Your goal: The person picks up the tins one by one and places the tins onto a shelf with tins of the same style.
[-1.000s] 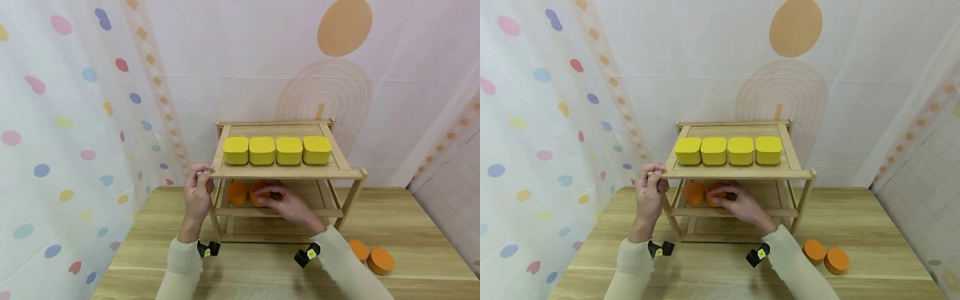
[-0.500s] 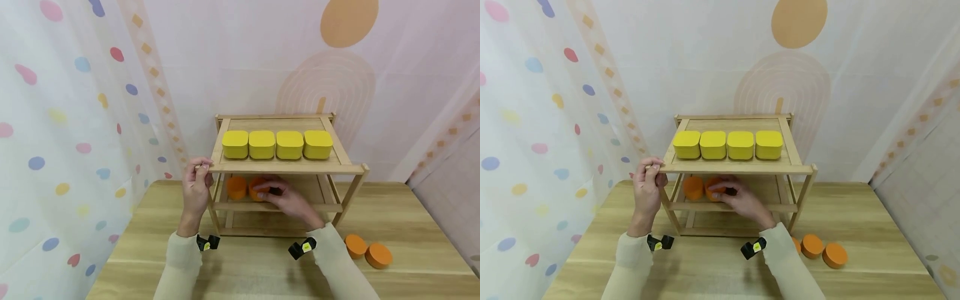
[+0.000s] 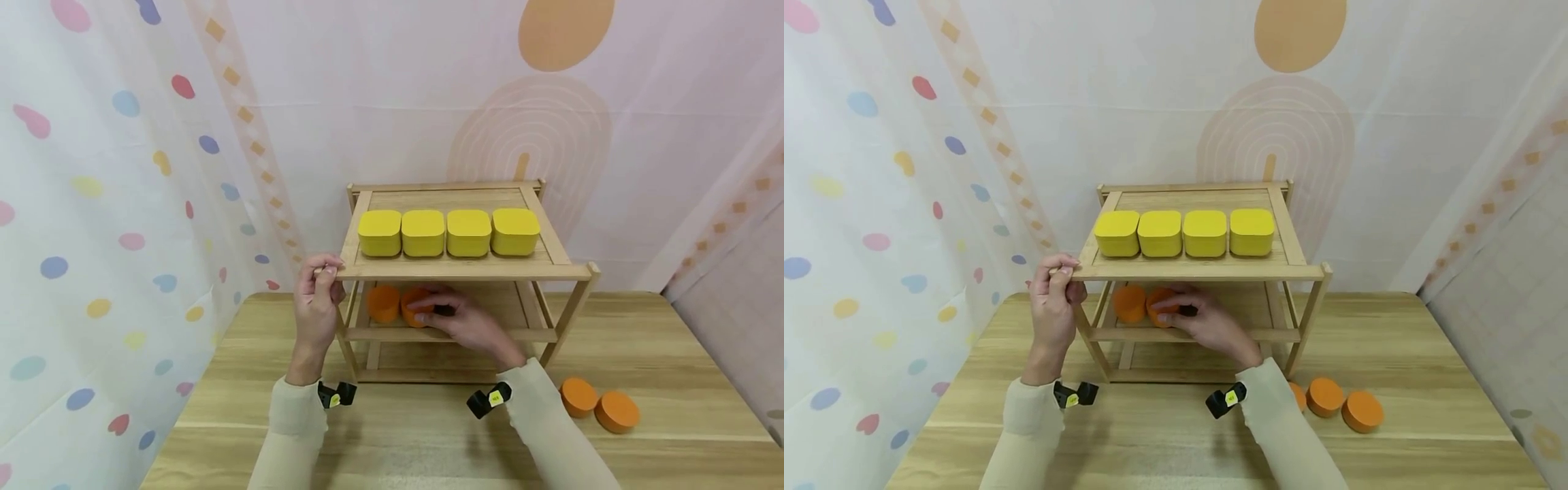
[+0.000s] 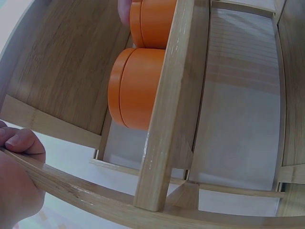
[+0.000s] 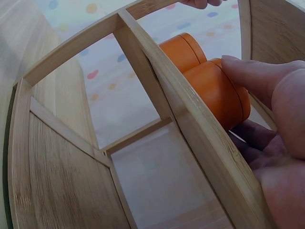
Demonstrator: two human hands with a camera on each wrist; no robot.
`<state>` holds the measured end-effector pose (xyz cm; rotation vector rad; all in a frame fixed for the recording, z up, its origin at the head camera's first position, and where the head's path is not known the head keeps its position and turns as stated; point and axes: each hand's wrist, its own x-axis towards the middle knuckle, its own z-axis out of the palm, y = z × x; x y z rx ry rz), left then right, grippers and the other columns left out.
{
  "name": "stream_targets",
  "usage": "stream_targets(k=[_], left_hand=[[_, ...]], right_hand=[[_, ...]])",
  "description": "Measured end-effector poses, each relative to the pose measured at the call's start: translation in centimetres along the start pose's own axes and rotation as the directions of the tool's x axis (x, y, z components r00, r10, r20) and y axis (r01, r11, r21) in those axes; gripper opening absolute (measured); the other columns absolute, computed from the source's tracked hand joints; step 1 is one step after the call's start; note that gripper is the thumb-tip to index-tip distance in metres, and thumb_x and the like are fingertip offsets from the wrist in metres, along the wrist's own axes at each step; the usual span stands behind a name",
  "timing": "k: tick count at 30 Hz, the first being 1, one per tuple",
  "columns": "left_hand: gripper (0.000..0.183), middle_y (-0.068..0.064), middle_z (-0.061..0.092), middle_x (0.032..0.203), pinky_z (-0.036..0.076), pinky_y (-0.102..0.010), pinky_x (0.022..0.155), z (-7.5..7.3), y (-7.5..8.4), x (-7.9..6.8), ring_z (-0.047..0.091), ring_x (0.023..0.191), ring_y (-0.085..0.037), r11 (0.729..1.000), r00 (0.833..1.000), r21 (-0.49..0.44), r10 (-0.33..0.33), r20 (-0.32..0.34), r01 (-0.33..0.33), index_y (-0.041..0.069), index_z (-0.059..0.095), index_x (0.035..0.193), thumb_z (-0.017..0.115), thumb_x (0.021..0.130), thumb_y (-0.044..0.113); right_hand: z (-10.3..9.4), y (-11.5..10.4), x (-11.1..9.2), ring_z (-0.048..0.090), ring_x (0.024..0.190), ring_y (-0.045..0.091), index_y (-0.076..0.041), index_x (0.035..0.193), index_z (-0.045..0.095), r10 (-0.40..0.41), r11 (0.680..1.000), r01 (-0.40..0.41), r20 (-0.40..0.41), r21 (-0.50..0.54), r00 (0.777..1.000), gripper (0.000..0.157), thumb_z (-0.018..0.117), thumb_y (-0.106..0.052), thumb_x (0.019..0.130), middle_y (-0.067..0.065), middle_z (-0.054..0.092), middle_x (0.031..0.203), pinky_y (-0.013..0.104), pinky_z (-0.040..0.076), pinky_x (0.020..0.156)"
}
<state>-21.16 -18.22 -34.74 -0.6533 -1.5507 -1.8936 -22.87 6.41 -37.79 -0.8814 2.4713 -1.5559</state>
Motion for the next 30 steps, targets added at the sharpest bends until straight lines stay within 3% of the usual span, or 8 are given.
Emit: stream_targets(k=[6, 13, 24, 30], left_hand=[[0.021, 0.001, 0.034, 0.064, 0.027, -0.021, 0.049, -0.03, 0.12, -0.08, 0.029, 0.052, -0.011, 1.000, 1.000, 0.001, -0.014, -0.006, 0.014, 0.018, 0.061, 0.100, 0.043, 0.101, 0.008], [0.018, -0.001, 0.034, 0.065, 0.027, -0.022, 0.049, 0.07, 0.09, -0.03, 0.028, 0.052, -0.012, 1.000, 1.000, -0.016, -0.003, 0.007, 0.003, 0.012, 0.060, 0.099, 0.042, 0.102, 0.007], [0.019, -0.001, 0.034, 0.064, 0.027, -0.021, 0.049, 0.17, 0.22, 0.15, 0.029, 0.052, -0.012, 1.000, 1.000, -0.007, -0.002, 0.004, 0.002, 0.015, 0.060, 0.100, 0.042, 0.101, 0.007], [0.015, -0.002, 0.033, 0.063, 0.027, -0.022, 0.048, 0.03, 0.13, 0.00, 0.029, 0.051, -0.012, 1.000, 1.000, -0.008, -0.001, -0.004, 0.000, 0.006, 0.058, 0.099, 0.042, 0.101, 0.006]], right_hand=[[0.15, -0.01, 0.07, 0.042, 0.139, 0.024, -0.022, 0.114, 0.075, 0.019, 1.000, -0.019, 0.004, 0.002, 1.000, 0.023, 0.069, -0.025, 0.092, 0.004, 0.049, 0.148, 0.047, 0.039, 0.109], [0.02, 0.00, -0.03, 0.039, 0.142, 0.024, -0.024, 0.116, 0.075, 0.042, 0.999, -0.042, 0.017, 0.010, 0.999, 0.024, 0.069, -0.028, 0.093, 0.004, 0.046, 0.151, 0.047, 0.037, 0.111], [-0.11, -0.05, -0.01, 0.039, 0.142, 0.026, -0.024, 0.116, 0.075, 0.038, 0.999, -0.038, 0.016, 0.005, 0.999, 0.025, 0.069, -0.029, 0.093, 0.005, 0.044, 0.152, 0.048, 0.037, 0.110], [-0.01, 0.03, 0.08, 0.039, 0.142, 0.026, -0.020, 0.117, 0.074, 0.019, 0.999, -0.020, 0.025, 0.038, 1.000, 0.025, 0.069, -0.024, 0.093, 0.005, 0.046, 0.150, 0.048, 0.037, 0.111]])
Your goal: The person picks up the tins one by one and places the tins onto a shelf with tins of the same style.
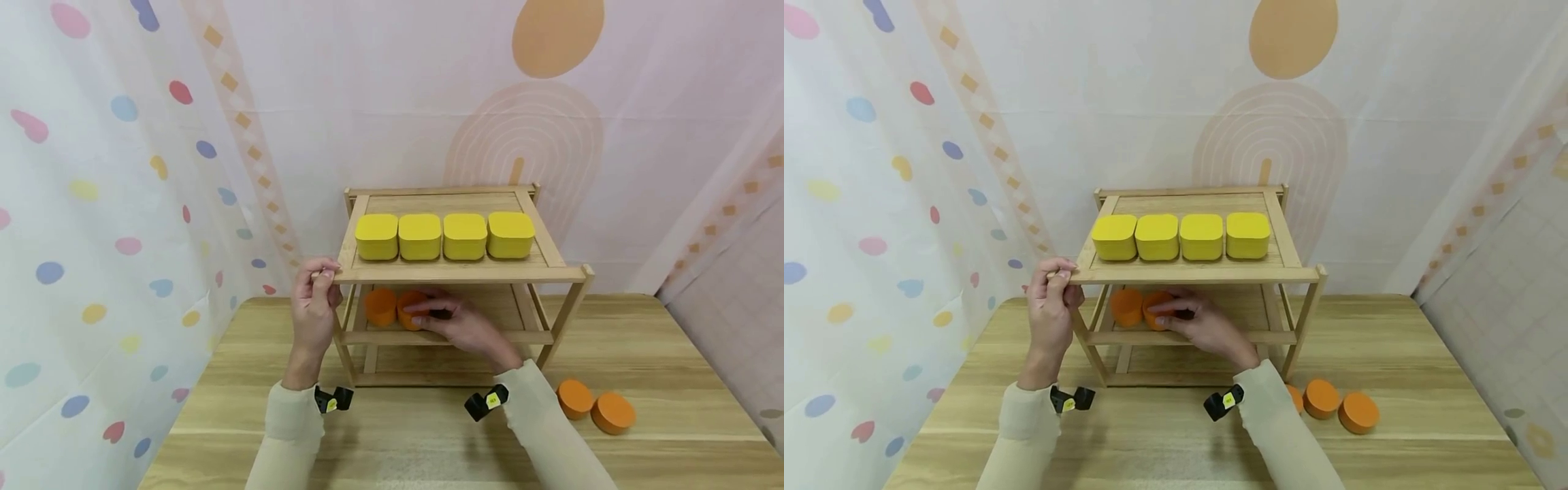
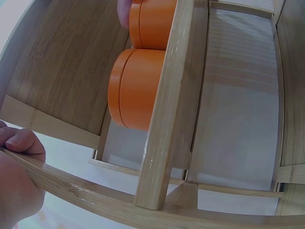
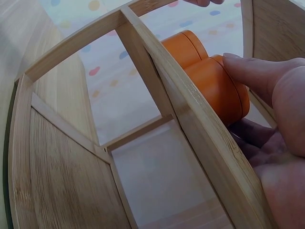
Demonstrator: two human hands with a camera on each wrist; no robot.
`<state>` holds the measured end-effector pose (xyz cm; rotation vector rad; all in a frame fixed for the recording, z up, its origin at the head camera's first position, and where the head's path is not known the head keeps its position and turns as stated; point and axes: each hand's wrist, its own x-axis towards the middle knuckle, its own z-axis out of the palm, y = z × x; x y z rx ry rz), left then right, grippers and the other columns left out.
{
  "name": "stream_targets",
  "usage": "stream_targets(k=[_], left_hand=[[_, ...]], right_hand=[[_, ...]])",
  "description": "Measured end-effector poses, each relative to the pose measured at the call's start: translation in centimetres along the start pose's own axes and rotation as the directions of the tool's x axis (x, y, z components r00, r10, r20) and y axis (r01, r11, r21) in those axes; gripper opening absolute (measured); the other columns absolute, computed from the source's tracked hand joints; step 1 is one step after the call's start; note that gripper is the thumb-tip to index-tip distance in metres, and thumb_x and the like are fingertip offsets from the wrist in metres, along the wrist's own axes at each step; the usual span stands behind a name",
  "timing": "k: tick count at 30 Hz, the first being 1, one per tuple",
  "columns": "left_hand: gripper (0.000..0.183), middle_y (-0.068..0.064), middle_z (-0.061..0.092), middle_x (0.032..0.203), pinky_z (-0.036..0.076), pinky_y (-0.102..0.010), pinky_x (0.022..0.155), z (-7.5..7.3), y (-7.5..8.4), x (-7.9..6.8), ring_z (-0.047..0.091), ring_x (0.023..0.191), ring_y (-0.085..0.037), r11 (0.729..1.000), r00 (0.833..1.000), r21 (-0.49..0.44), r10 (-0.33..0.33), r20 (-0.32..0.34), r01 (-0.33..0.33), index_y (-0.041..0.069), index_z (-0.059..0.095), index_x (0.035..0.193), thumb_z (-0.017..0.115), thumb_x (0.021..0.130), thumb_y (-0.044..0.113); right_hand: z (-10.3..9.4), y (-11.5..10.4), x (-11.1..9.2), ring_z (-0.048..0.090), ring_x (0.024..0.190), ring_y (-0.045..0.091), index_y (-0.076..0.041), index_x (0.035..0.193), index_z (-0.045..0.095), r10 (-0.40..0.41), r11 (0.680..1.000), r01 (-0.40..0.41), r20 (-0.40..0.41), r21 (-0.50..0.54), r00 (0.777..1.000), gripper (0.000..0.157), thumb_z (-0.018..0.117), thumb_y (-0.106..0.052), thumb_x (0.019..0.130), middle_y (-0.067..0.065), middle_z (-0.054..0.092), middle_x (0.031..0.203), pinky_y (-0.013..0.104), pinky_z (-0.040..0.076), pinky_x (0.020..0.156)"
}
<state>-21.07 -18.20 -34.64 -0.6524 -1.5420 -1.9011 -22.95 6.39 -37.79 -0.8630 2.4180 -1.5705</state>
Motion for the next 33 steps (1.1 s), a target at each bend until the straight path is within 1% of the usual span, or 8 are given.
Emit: stream_targets(k=[2, 8, 12, 15, 23, 27, 30, 33], left_hand=[[0.015, -0.002, 0.033, 0.062, 0.027, -0.022, 0.048, -0.03, -0.06, -0.04, 0.029, 0.051, -0.012, 1.000, 1.000, -0.003, -0.004, -0.003, 0.004, 0.006, 0.058, 0.099, 0.042, 0.101, 0.006], [0.018, 0.002, 0.035, 0.063, 0.027, -0.021, 0.048, -0.14, 0.04, -0.11, 0.029, 0.052, -0.012, 1.000, 1.000, -0.001, -0.015, -0.010, 0.015, 0.013, 0.060, 0.100, 0.043, 0.101, 0.007], [0.018, 0.002, 0.036, 0.063, 0.028, -0.021, 0.048, -0.10, 0.11, -0.09, 0.031, 0.052, -0.012, 1.000, 1.000, 0.008, -0.008, -0.011, 0.008, 0.013, 0.060, 0.100, 0.043, 0.101, 0.008], [0.017, 0.001, 0.037, 0.064, 0.028, -0.021, 0.049, -0.03, 0.14, -0.08, 0.031, 0.053, -0.012, 1.000, 1.000, 0.010, -0.007, -0.008, 0.007, 0.011, 0.059, 0.101, 0.043, 0.101, 0.008], [0.018, -0.002, 0.033, 0.061, 0.026, -0.023, 0.048, 0.01, 0.06, 0.11, 0.029, 0.052, -0.013, 1.000, 1.000, -0.011, -0.010, -0.006, 0.010, 0.011, 0.060, 0.100, 0.043, 0.102, 0.006], [0.019, -0.003, 0.033, 0.061, 0.026, -0.023, 0.048, -0.14, 0.03, -0.09, 0.029, 0.051, -0.014, 1.000, 1.000, -0.018, -0.012, -0.011, 0.011, 0.009, 0.060, 0.100, 0.042, 0.101, 0.004], [0.018, -0.003, 0.034, 0.062, 0.027, -0.022, 0.048, -0.10, 0.08, -0.21, 0.029, 0.051, -0.013, 1.000, 1.000, -0.011, -0.011, -0.010, 0.011, 0.008, 0.059, 0.100, 0.042, 0.102, 0.003], [0.017, -0.002, 0.034, 0.062, 0.028, -0.021, 0.048, 0.00, 0.23, -0.14, 0.030, 0.052, -0.013, 1.000, 1.000, -0.004, -0.008, -0.003, 0.008, 0.007, 0.058, 0.100, 0.042, 0.102, 0.004]], right_hand=[[0.03, 0.06, 0.01, 0.039, 0.142, 0.026, -0.019, 0.117, 0.074, -0.008, 1.000, 0.008, 0.002, 0.003, 1.000, 0.025, 0.068, -0.022, 0.093, 0.005, 0.046, 0.150, 0.048, 0.037, 0.110], [0.17, 0.02, -0.02, 0.037, 0.143, 0.026, -0.019, 0.117, 0.074, -0.014, 1.000, 0.014, 0.008, -0.006, 1.000, 0.024, 0.067, -0.022, 0.095, 0.006, 0.043, 0.153, 0.047, 0.039, 0.109], [0.21, 0.06, -0.01, 0.037, 0.143, 0.028, -0.019, 0.119, 0.073, -0.031, 0.999, 0.031, 0.009, -0.022, 0.999, 0.025, 0.067, -0.021, 0.095, 0.007, 0.042, 0.153, 0.048, 0.037, 0.111], [0.18, 0.14, -0.04, 0.037, 0.142, 0.029, -0.019, 0.121, 0.072, -0.043, 0.998, 0.043, 0.001, -0.034, 0.999, 0.027, 0.067, -0.022, 0.094, 0.008, 0.042, 0.153, 0.048, 0.037, 0.110], [0.13, 0.14, -0.07, 0.042, 0.139, 0.031, -0.020, 0.125, 0.069, -0.085, 0.995, 0.082, -0.049, -0.059, 0.995, 0.033, 0.070, -0.025, 0.092, 0.009, 0.045, 0.150, 0.051, 0.039, 0.108], [0.19, 0.27, -0.13, 0.039, 0.140, 0.030, -0.025, 0.128, 0.067, -0.087, 0.992, 0.081, -0.064, -0.094, 0.994, 0.034, 0.068, -0.028, 0.094, 0.007, 0.044, 0.151, 0.055, 0.034, 0.110], [0.27, 0.19, -0.31, 0.037, 0.141, 0.029, -0.026, 0.128, 0.067, -0.078, 0.993, 0.070, -0.078, -0.100, 0.994, 0.033, 0.067, -0.029, 0.094, 0.004, 0.044, 0.150, 0.055, 0.032, 0.112], [0.30, -0.21, -0.72, 0.038, 0.140, 0.030, -0.026, 0.126, 0.068, -0.086, 0.993, 0.076, -0.105, -0.093, 0.991, 0.033, 0.068, -0.030, 0.094, 0.004, 0.044, 0.150, 0.056, 0.034, 0.110]])
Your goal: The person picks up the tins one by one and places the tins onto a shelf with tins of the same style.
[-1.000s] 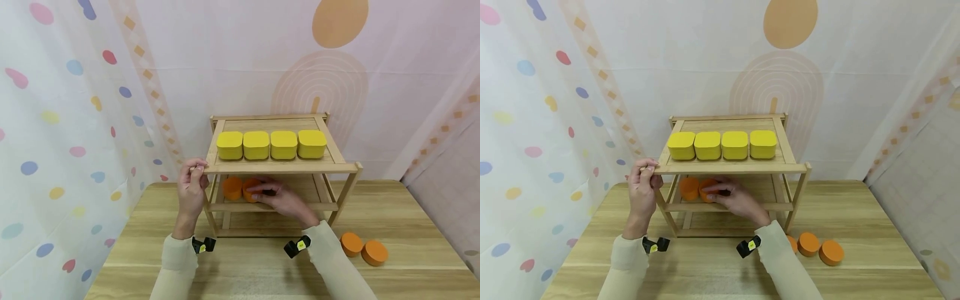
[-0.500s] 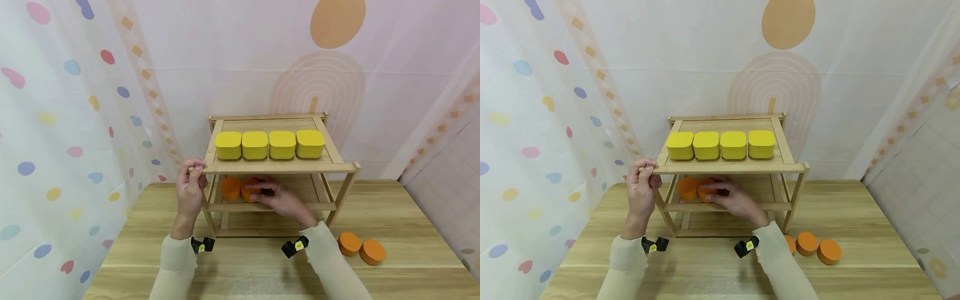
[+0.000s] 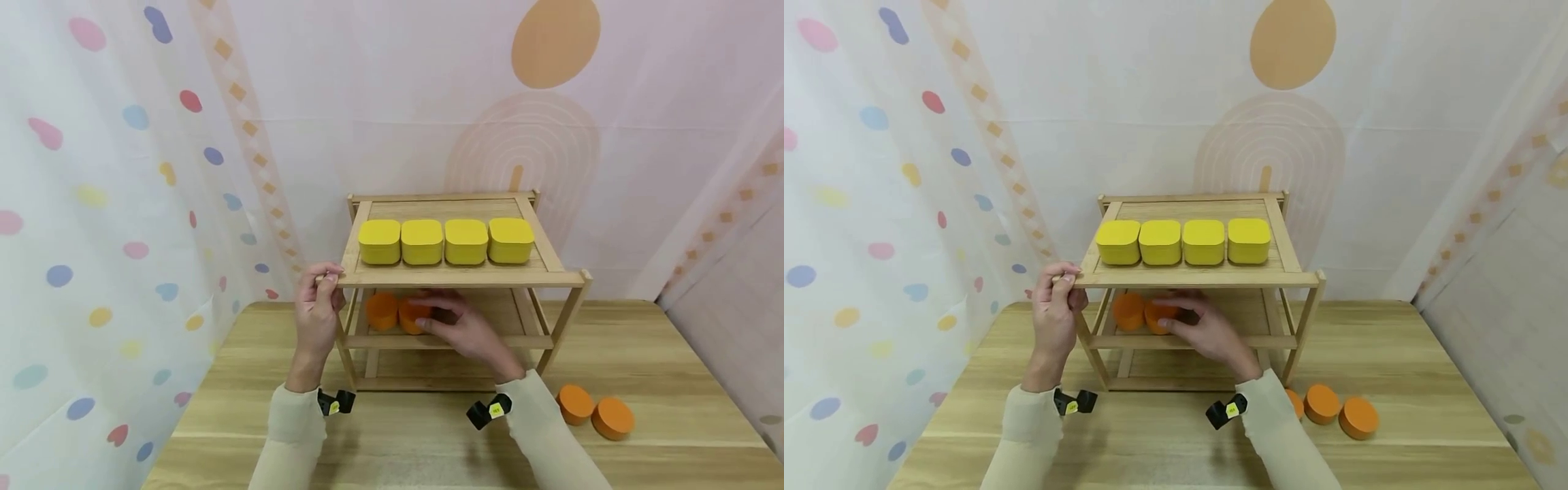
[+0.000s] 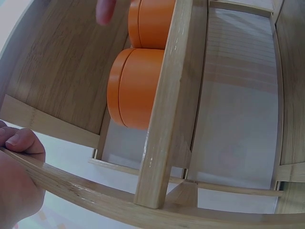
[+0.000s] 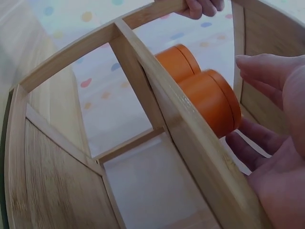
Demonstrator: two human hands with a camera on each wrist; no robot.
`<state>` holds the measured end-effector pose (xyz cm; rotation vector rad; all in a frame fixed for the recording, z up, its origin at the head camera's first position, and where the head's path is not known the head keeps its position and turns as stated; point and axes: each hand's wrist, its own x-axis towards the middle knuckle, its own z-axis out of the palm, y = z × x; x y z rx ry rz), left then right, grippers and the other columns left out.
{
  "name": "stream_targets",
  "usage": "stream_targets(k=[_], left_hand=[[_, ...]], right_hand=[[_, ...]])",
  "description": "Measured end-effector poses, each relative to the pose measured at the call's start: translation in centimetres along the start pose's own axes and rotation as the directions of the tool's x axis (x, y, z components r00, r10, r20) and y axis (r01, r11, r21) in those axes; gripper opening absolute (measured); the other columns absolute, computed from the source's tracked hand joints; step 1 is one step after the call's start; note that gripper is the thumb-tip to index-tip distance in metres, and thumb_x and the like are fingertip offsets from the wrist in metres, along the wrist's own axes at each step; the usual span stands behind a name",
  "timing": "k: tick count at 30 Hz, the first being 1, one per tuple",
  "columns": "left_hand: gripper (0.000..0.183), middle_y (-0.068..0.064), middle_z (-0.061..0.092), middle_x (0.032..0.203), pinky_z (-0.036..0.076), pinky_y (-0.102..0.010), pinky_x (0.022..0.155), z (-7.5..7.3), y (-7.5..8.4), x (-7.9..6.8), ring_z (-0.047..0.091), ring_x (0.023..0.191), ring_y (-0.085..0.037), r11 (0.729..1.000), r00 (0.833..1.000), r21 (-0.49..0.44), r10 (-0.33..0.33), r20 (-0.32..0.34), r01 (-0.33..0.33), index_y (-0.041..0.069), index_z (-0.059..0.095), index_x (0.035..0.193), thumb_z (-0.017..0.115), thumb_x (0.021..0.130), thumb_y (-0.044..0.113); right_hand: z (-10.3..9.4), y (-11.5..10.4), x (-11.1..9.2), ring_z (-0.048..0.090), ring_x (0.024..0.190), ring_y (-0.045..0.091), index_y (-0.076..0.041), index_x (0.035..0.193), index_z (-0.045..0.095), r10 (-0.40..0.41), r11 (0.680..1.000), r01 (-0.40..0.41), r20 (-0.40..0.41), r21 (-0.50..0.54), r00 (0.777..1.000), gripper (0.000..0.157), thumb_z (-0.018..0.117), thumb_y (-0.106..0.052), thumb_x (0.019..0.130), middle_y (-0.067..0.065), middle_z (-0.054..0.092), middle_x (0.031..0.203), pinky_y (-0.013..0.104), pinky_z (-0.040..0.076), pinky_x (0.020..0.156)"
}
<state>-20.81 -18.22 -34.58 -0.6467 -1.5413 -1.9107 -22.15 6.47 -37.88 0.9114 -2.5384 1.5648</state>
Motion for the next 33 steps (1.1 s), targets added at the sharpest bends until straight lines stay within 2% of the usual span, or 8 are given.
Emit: stream_targets(k=[3, 7, 17, 22, 26, 30, 33], left_hand=[[0.017, -0.001, 0.034, 0.062, 0.028, -0.021, 0.048, -0.1, 0.0, 0.0, 0.030, 0.052, -0.013, 1.000, 1.000, -0.003, 0.000, 0.004, 0.000, 0.007, 0.059, 0.100, 0.042, 0.102, 0.005], [0.019, 0.000, 0.035, 0.062, 0.027, -0.022, 0.048, -0.1, 0.0, 0.0, 0.030, 0.052, -0.012, 1.000, 1.000, -0.012, 0.002, 0.010, -0.002, 0.010, 0.060, 0.100, 0.042, 0.102, 0.005], [0.017, 0.001, 0.036, 0.064, 0.027, -0.021, 0.048, -0.1, 0.0, 0.0, 0.030, 0.053, -0.011, 1.000, 1.000, 0.004, -0.005, 0.014, 0.005, 0.007, 0.058, 0.100, 0.042, 0.102, 0.005], [0.017, 0.000, 0.035, 0.063, 0.027, -0.021, 0.048, -0.1, -0.1, 0.0, 0.030, 0.053, -0.011, 1.000, 1.000, 0.005, -0.001, 0.015, 0.001, 0.008, 0.058, 0.100, 0.042, 0.102, 0.005], [0.016, -0.001, 0.033, 0.063, 0.026, -0.021, 0.048, -0.2, -0.1, 0.0, 0.029, 0.052, -0.011, 1.000, 1.000, 0.003, -0.002, 0.017, 0.002, 0.007, 0.057, 0.101, 0.041, 0.102, 0.005], [0.014, -0.003, 0.033, 0.063, 0.026, -0.022, 0.048, -0.2, -0.1, 0.0, 0.029, 0.052, -0.013, 1.000, 1.000, 0.015, 0.001, 0.017, -0.001, 0.001, 0.054, 0.101, 0.041, 0.102, 0.006], [0.014, -0.003, 0.033, 0.063, 0.026, -0.022, 0.049, -0.1, -0.1, 0.0, 0.029, 0.053, -0.014, 1.000, 1.000, 0.018, 0.005, 0.016, -0.005, 0.001, 0.054, 0.101, 0.041, 0.102, 0.006]], right_hand=[[0.0, -0.4, -0.5, 0.039, 0.140, 0.029, -0.025, 0.125, 0.069, -0.029, 1.000, 0.029, -0.017, -0.010, 0.999, 0.032, 0.069, -0.029, 0.093, 0.005, 0.045, 0.151, 0.056, 0.033, 0.110], [-0.5, -0.8, -1.3, 0.040, 0.140, 0.029, -0.019, 0.124, 0.070, -0.119, 0.993, 0.118, -0.027, -0.031, 0.993, 0.031, 0.070, -0.022, 0.092, 0.008, 0.047, 0.149, 0.056, 0.031, 0.111], [-1.4, -1.3, -3.3, 0.044, 0.136, 0.030, -0.011, 0.124, 0.069, -0.251, 0.966, 0.250, -0.011, -0.062, 0.968, 0.034, 0.071, -0.011, 0.091, 0.014, 0.047, 0.148, 0.055, 0.040, 0.105], [-1.8, -1.5, -4.7, 0.046, 0.134, 0.029, -0.013, 0.124, 0.069, -0.274, 0.959, 0.271, -0.038, -0.078, 0.961, 0.034, 0.072, -0.009, 0.090, 0.011, 0.048, 0.146, 0.054, 0.040, 0.105], [-2.5, -1.8, -6.0, 0.047, 0.132, 0.026, -0.015, 0.123, 0.069, -0.258, 0.964, 0.252, -0.076, -0.087, 0.963, 0.034, 0.072, -0.008, 0.089, 0.006, 0.050, 0.144, 0.046, 0.041, 0.104], [-3.1, -1.7, -7.1, 0.048, 0.130, 0.023, -0.011, 0.120, 0.069, -0.266, 0.963, 0.261, -0.097, -0.060, 0.959, 0.033, 0.071, -0.002, 0.088, 0.006, 0.053, 0.140, 0.033, 0.041, 0.105], [-3.6, -1.2, -8.0, 0.050, 0.129, 0.024, -0.007, 0.118, 0.069, -0.289, 0.957, 0.287, -0.099, -0.027, 0.952, 0.034, 0.070, 0.004, 0.086, 0.009, 0.054, 0.137, 0.025, 0.040, 0.104]])
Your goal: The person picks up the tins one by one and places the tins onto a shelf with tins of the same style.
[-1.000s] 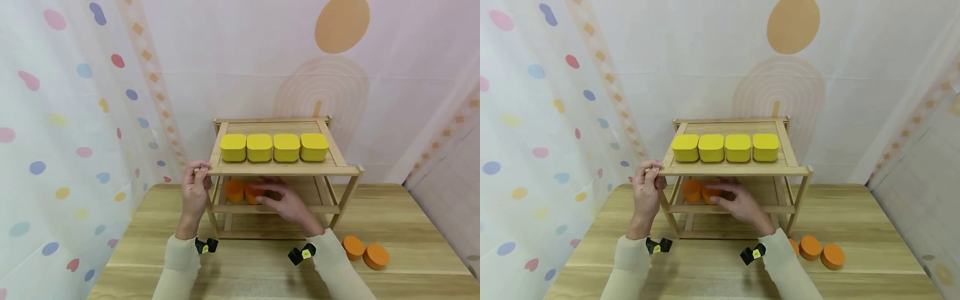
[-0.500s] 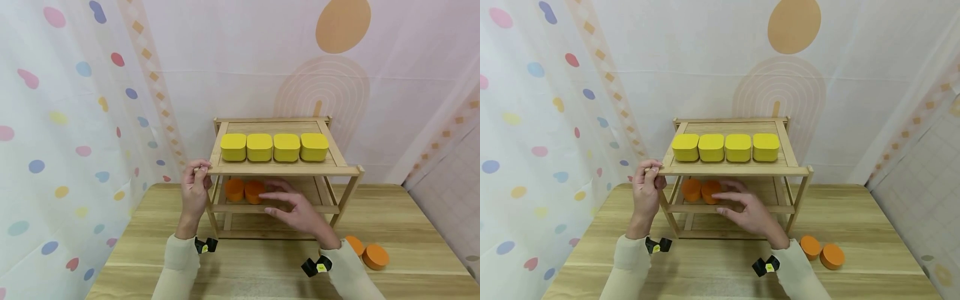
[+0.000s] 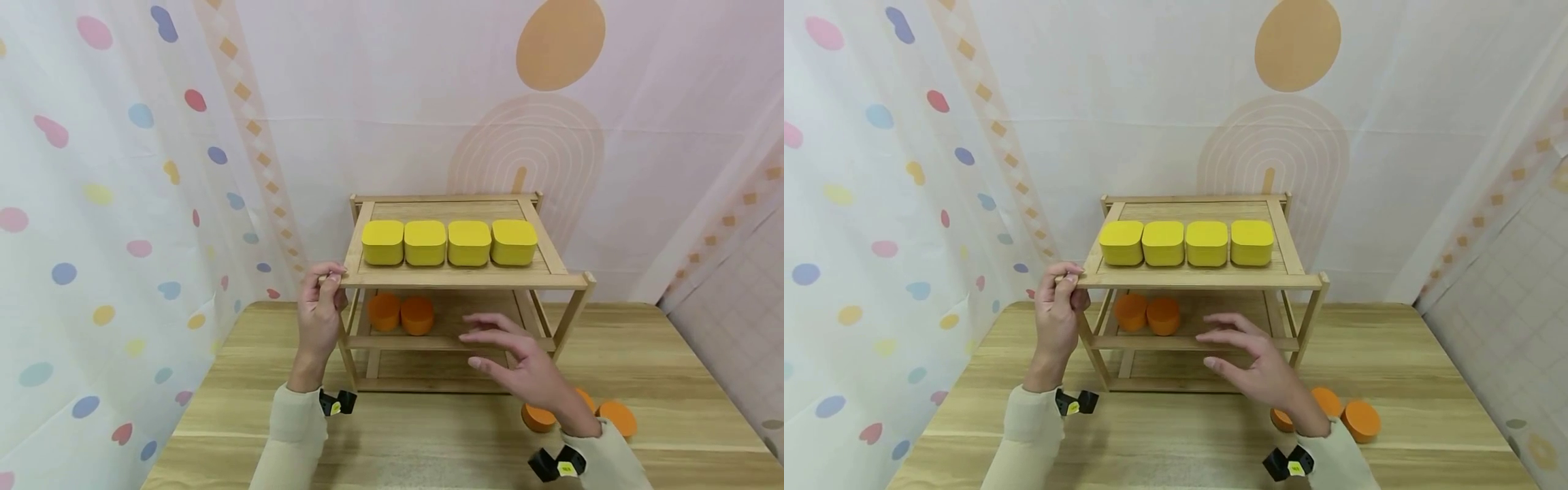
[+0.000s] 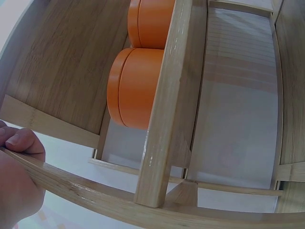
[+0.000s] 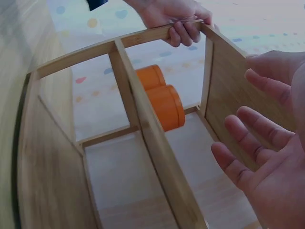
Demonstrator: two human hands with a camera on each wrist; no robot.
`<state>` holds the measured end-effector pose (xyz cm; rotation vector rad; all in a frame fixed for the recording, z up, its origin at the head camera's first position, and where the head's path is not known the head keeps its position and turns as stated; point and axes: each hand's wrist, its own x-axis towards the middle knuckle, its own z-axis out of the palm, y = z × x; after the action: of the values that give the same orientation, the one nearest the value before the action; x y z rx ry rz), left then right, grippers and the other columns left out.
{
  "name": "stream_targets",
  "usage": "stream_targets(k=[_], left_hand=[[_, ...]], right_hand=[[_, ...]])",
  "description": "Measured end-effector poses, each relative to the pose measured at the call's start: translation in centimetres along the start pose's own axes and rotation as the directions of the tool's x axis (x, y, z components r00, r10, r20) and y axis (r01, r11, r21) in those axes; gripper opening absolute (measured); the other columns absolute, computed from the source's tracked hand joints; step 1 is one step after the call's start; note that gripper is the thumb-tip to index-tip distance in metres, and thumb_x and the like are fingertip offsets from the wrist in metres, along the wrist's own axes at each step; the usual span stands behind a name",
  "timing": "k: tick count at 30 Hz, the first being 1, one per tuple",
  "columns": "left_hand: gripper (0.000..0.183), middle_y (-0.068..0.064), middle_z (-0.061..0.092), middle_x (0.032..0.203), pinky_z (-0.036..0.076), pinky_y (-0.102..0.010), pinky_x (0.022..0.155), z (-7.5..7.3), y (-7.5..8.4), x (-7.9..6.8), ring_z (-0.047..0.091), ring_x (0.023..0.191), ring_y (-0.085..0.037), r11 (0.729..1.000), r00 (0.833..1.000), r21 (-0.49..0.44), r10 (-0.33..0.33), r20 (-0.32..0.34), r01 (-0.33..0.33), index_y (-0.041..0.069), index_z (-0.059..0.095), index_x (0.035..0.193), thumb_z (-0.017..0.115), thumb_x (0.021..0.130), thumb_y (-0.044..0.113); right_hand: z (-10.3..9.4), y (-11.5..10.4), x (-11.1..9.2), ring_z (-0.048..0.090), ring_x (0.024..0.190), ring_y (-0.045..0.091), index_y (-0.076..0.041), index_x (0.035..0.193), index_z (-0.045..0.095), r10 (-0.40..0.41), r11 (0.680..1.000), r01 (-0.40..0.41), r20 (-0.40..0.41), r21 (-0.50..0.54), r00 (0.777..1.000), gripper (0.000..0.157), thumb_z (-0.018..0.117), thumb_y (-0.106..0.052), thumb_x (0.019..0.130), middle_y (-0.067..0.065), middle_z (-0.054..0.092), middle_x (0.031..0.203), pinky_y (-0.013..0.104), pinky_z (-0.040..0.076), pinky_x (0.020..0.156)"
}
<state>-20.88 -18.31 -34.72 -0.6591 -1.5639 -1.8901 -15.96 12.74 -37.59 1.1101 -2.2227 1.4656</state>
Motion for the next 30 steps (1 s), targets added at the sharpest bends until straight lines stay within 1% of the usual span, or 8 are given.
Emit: stream_targets(k=[4, 7, 11, 13, 16, 20, 25, 30], left_hand=[[0.015, 0.000, 0.034, 0.063, 0.026, -0.022, 0.049, 0.1, 0.0, 0.0, 0.029, 0.053, -0.012, 1.000, 1.000, -0.009, -0.006, 0.007, 0.006, 0.006, 0.057, 0.101, 0.042, 0.103, 0.006], [0.015, 0.001, 0.034, 0.063, 0.026, -0.021, 0.049, 0.1, 0.0, 0.0, 0.029, 0.053, -0.012, 1.000, 1.000, -0.009, -0.009, 0.011, 0.009, 0.007, 0.057, 0.101, 0.042, 0.103, 0.007], [0.015, 0.000, 0.033, 0.064, 0.025, -0.022, 0.048, 0.0, 0.0, 0.0, 0.028, 0.052, -0.013, 1.000, 1.000, -0.012, -0.004, 0.014, 0.004, 0.006, 0.057, 0.101, 0.042, 0.103, 0.007], [0.016, -0.001, 0.033, 0.064, 0.025, -0.024, 0.047, -0.1, 0.0, 0.0, 0.028, 0.052, -0.014, 1.000, 1.000, -0.019, 0.000, 0.018, 0.000, 0.006, 0.057, 0.102, 0.042, 0.103, 0.006], [0.017, 0.000, 0.033, 0.063, 0.025, -0.022, 0.047, -0.1, 0.0, 0.0, 0.028, 0.052, -0.013, 1.000, 1.000, -0.013, -0.004, 0.013, 0.004, 0.009, 0.058, 0.101, 0.042, 0.102, 0.007], [0.016, 0.000, 0.033, 0.062, 0.026, -0.021, 0.048, -0.1, 0.0, 0.0, 0.029, 0.052, -0.012, 1.000, 1.000, -0.008, -0.008, 0.012, 0.009, 0.010, 0.058, 0.101, 0.042, 0.102, 0.008], [0.016, -0.001, 0.033, 0.063, 0.027, -0.022, 0.047, 0.0, 0.1, 0.0, 0.029, 0.052, -0.013, 1.000, 1.000, -0.004, -0.010, 0.020, 0.010, 0.009, 0.058, 0.102, 0.042, 0.103, 0.007], [0.017, -0.002, 0.033, 0.063, 0.027, -0.022, 0.048, 0.1, 0.2, 0.0, 0.028, 0.052, -0.013, 1.000, 1.000, -0.017, -0.015, 0.013, 0.015, 0.010, 0.059, 0.101, 0.042, 0.103, 0.007]], right_hand=[[-0.8, 0.8, -1.6, 0.053, 0.125, 0.024, -0.009, 0.117, 0.069, -0.026, 0.999, 0.026, -0.003, 0.029, 1.000, 0.038, 0.068, 0.011, 0.085, 0.019, 0.055, 0.131, 0.021, 0.041, 0.103], [-1.4, 1.5, -2.9, 0.053, 0.123, 0.019, -0.013, 0.117, 0.068, 0.002, 0.999, -0.002, 0.000, 0.032, 1.000, 0.042, 0.067, 0.012, 0.084, 0.022, 0.055, 0.129, 0.020, 0.041, 0.101], [-2.1, 2.4, -4.7, 0.053, 0.121, 0.014, -0.014, 0.117, 0.068, 0.043, 0.999, -0.043, 0.000, 0.008, 0.999, 0.042, 0.067, 0.012, 0.084, 0.012, 0.057, 0.130, 0.023, 0.046, 0.094], [-2.4, 2.8, -5.5, 0.053, 0.119, 0.011, -0.013, 0.117, 0.068, 0.039, 0.999, -0.039, -0.009, -0.010, 0.999, 0.042, 0.068, 0.013, 0.083, 0.009, 0.057, 0.130, 0.023, 0.047, 0.091], [-2.6, 3.2, -6.7, 0.051, 0.122, 0.009, -0.010, 0.118, 0.067, 0.040, 0.999, -0.040, -0.008, -0.001, 0.999, 0.043, 0.066, 0.015, 0.083, 0.004, 0.055, 0.133, 0.019, 0.046, 0.093], [-2.7, 3.6, -8.3, 0.049, 0.124, 0.004, -0.012, 0.119, 0.067, 0.109, 0.993, -0.109, -0.009, -0.035, 0.994, 0.040, 0.067, 0.010, 0.086, 0.001, 0.055, 0.133, 0.015, 0.043, 0.095], [-2.5, 4.1, -10.2, 0.046, 0.124, -0.002, -0.018, 0.119, 0.068, 0.243, 0.964, -0.245, -0.038, -0.106, 0.969, 0.035, 0.070, -0.001, 0.088, 0.002, 0.055, 0.133, 0.015, 0.042, 0.095], [-1.9, 4.8, -11.5, 0.042, 0.125, -0.005, -0.011, 0.121, 0.066, 0.284, 0.957, -0.287, -0.060, -0.041, 0.957, 0.033, 0.069, -0.001, 0.090, -0.003, 0.049, 0.136, 0.014, 0.043, 0.094]])
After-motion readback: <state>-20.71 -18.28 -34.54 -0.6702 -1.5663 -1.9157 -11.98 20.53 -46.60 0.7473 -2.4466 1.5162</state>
